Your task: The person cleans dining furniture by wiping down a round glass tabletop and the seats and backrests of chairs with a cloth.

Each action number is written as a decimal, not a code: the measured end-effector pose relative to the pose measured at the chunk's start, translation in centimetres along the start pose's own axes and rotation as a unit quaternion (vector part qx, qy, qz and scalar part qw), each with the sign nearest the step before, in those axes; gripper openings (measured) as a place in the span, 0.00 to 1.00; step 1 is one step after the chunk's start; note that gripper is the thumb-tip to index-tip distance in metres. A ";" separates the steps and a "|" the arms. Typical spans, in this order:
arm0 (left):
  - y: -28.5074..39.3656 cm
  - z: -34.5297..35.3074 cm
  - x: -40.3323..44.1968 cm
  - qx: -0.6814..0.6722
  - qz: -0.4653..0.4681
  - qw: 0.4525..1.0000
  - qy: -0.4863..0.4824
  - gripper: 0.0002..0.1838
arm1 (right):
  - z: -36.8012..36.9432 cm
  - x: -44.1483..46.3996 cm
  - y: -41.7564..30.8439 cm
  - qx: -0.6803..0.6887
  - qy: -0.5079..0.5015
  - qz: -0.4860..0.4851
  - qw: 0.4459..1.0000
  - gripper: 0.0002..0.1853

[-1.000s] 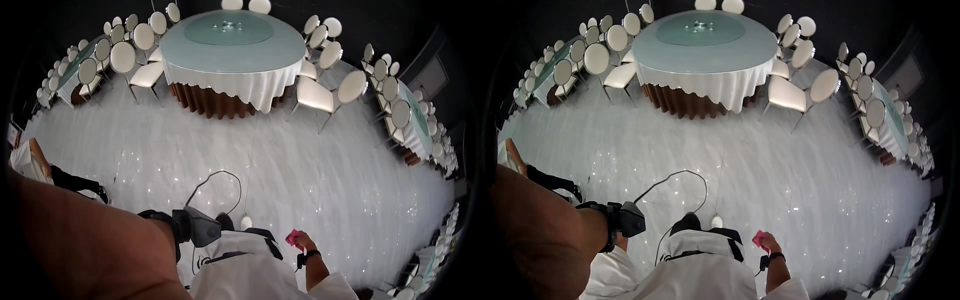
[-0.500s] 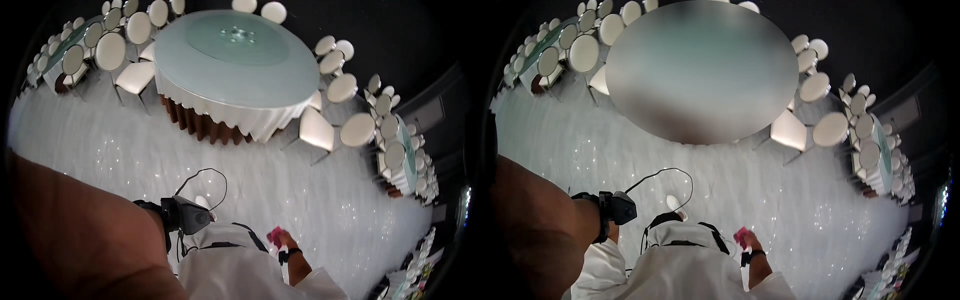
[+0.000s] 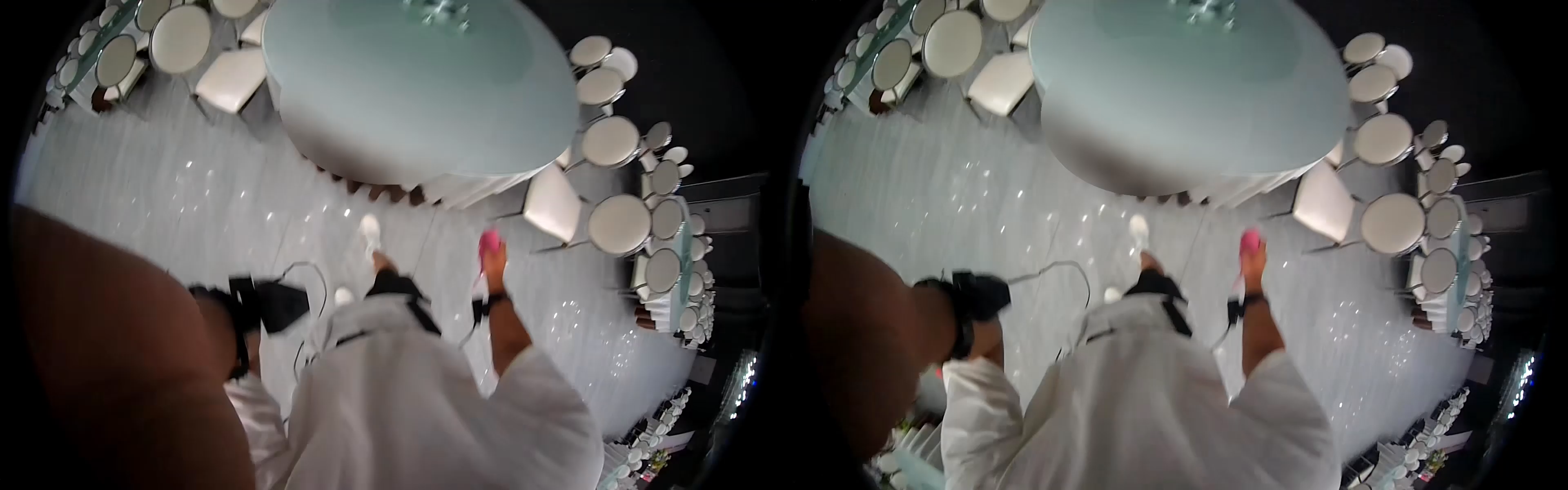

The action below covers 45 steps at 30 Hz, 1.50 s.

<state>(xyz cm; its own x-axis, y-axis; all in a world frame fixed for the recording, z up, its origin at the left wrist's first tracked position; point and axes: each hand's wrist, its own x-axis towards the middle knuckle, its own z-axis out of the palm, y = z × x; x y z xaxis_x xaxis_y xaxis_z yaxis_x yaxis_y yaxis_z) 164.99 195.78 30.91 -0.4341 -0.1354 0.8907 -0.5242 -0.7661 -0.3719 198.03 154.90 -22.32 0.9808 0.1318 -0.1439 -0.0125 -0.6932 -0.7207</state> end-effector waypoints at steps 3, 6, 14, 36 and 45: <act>-5.3 2.4 -0.9 0.049 -0.012 0.997 -0.057 0.13 | 8.3 8.9 -9.5 0.002 -0.003 -0.218 0.976 0.23; -9.9 5.0 -1.6 0.060 0.001 0.995 -0.085 0.13 | 16.0 14.2 -21.4 -0.073 -0.119 -0.420 0.897 0.18; -19.3 10.5 -14.9 0.187 -0.205 0.955 -0.102 0.11 | 26.9 9.8 -34.3 -0.105 -0.376 -0.351 0.851 0.28; -10.5 9.0 -54.7 -0.063 -0.701 0.323 -0.633 0.43 | 21.0 17.0 -28.6 -0.392 -0.490 -0.418 0.656 0.37; -18.0 -6.6 -56.5 0.048 -0.689 0.322 -0.648 0.37 | 35.9 14.2 -42.2 -0.462 -0.443 -0.511 0.575 0.41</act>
<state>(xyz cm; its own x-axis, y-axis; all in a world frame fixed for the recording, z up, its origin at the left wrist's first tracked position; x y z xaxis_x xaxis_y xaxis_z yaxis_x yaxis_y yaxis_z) 194.09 221.32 -14.42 0.8649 0.2732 -0.4211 0.4856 -0.6676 0.5644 205.48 211.45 -18.27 -0.1037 0.8295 -0.5487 0.9911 0.0396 -0.1275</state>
